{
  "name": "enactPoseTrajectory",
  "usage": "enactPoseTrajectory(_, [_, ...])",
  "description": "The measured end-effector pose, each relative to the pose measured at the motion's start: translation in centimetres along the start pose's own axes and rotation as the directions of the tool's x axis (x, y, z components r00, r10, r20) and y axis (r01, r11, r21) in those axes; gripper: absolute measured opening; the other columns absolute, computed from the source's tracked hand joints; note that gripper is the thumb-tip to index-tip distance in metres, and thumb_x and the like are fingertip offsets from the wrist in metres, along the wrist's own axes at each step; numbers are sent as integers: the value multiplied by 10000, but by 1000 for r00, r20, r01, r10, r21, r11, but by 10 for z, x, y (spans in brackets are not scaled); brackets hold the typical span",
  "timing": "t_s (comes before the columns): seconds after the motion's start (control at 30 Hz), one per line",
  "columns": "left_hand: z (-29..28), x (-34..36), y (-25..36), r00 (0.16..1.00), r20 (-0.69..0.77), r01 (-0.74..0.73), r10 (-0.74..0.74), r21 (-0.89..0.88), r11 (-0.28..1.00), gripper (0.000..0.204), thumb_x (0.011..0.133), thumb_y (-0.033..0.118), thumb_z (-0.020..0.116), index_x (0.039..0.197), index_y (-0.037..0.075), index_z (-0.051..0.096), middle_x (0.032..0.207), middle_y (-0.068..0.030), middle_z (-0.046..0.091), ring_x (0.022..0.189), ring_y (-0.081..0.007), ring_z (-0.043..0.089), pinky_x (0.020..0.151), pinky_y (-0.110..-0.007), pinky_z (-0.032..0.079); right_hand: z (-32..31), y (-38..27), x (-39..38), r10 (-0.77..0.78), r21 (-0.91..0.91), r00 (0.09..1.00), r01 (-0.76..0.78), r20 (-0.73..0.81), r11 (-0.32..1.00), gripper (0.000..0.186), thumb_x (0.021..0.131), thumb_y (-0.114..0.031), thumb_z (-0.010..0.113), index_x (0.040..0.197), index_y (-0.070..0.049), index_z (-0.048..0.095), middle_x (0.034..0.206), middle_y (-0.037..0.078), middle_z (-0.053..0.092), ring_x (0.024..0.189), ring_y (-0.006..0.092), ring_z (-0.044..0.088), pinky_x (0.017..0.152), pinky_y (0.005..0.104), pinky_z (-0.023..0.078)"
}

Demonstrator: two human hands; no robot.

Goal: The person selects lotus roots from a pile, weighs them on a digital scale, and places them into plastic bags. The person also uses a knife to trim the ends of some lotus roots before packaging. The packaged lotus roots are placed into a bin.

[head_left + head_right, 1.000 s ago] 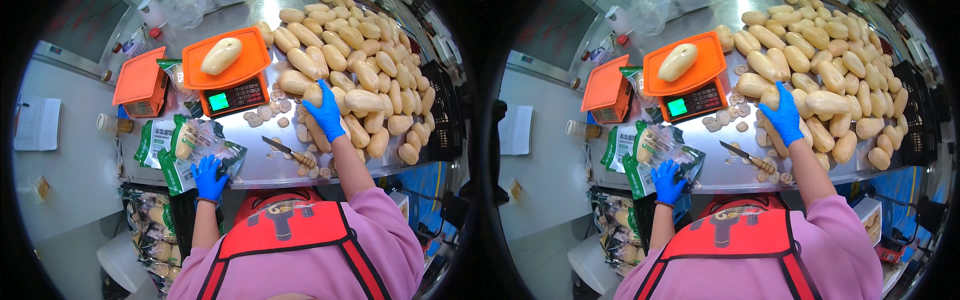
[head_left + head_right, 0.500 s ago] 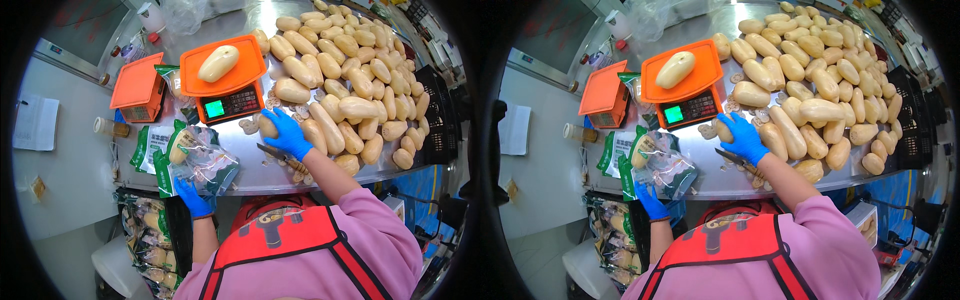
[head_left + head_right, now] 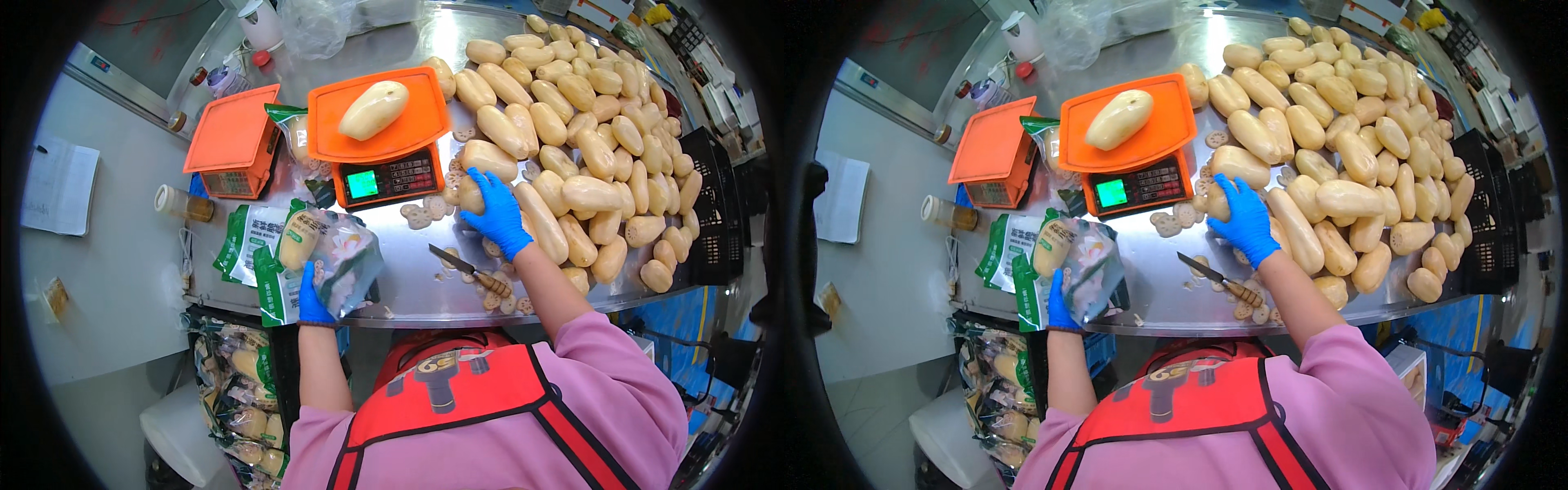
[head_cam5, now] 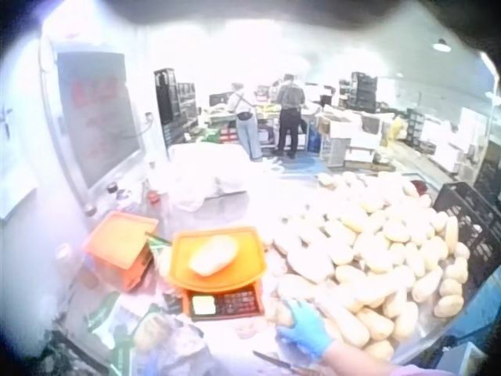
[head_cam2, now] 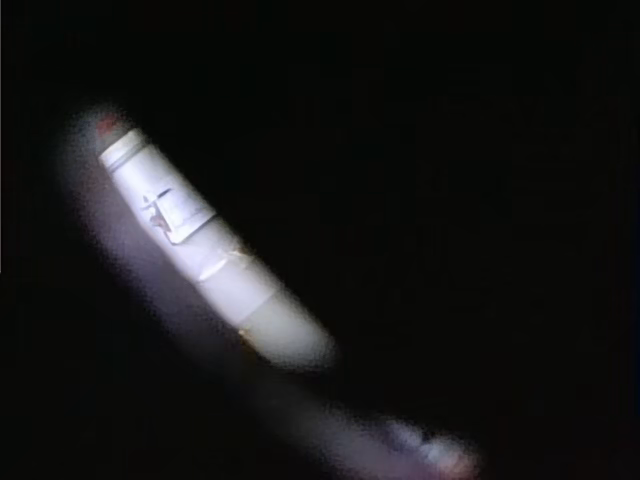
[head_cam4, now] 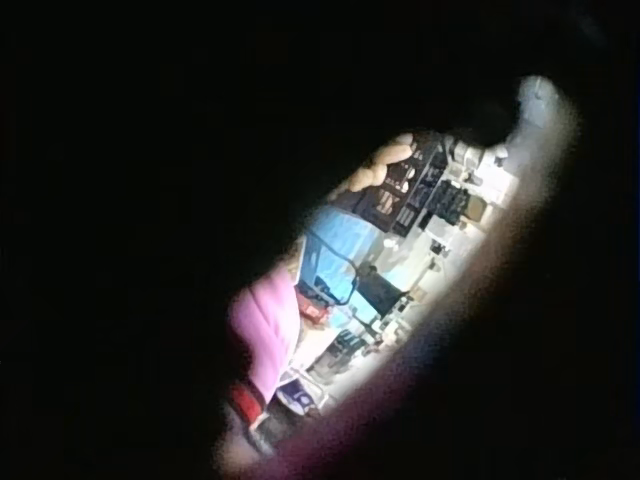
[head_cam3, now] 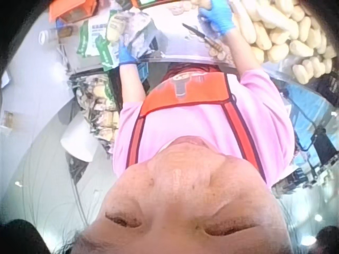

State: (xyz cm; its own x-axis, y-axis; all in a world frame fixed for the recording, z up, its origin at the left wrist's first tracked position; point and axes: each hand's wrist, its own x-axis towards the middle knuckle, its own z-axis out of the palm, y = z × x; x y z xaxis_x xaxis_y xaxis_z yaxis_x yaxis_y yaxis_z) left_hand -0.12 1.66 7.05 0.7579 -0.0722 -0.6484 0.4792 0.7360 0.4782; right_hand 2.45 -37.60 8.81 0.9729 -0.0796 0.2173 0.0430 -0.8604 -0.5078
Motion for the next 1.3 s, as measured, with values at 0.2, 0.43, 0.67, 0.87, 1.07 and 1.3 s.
enactPoseTrajectory(0.2, [-18,15,92,903,-42,-428,427,-20,904,130,933,121,461,1013,75,552,717,-10,481,504,-87,421,394,-213,341,-2,2,0,-1,3,1000,1,-6,1000,793,683,-336,767,1376,-169,419,1301,222,478,1144,410,496,976,462,415])
enactPoseTrajectory(0.43, [-53,27,187,890,202,-436,408,121,892,402,950,312,501,1261,57,518,1209,-102,577,1048,-230,575,900,-368,470,-14,-20,15,-125,11,987,127,-96,992,725,764,-337,738,1359,-67,427,1331,208,472,1205,369,471,1010,436,394])
enactPoseTrajectory(0.67, [-134,93,181,801,-101,-579,591,123,806,445,936,289,531,1307,48,479,1247,-100,555,1110,-252,546,951,-393,450,5,-98,148,49,639,990,48,-133,768,675,828,-343,693,1368,-43,422,1329,185,489,1248,305,455,1037,388,370])
enactPoseTrajectory(0.87, [-118,94,171,897,-30,-433,441,148,889,420,959,341,513,1277,67,500,1255,-108,559,1124,-238,548,929,-381,464,67,-72,239,99,539,969,40,-225,841,405,836,-309,654,1163,-72,624,1111,185,624,1041,279,596,913,359,457])
enactPoseTrajectory(1.07, [-150,47,178,961,-76,-213,266,411,886,424,926,374,567,1214,65,529,985,-100,649,753,-164,594,643,-289,491,-17,17,228,200,642,964,-41,-177,766,246,860,-203,607,1031,-51,699,954,72,693,873,149,623,813,301,489])
enactPoseTrajectory(1.3, [-136,-10,136,888,-193,-238,416,582,777,309,913,280,579,1136,67,592,817,-55,618,602,-87,484,546,-230,421,-118,89,134,72,364,997,-63,-12,929,307,878,-189,636,1133,-21,602,1221,88,595,1110,193,561,953,339,444])
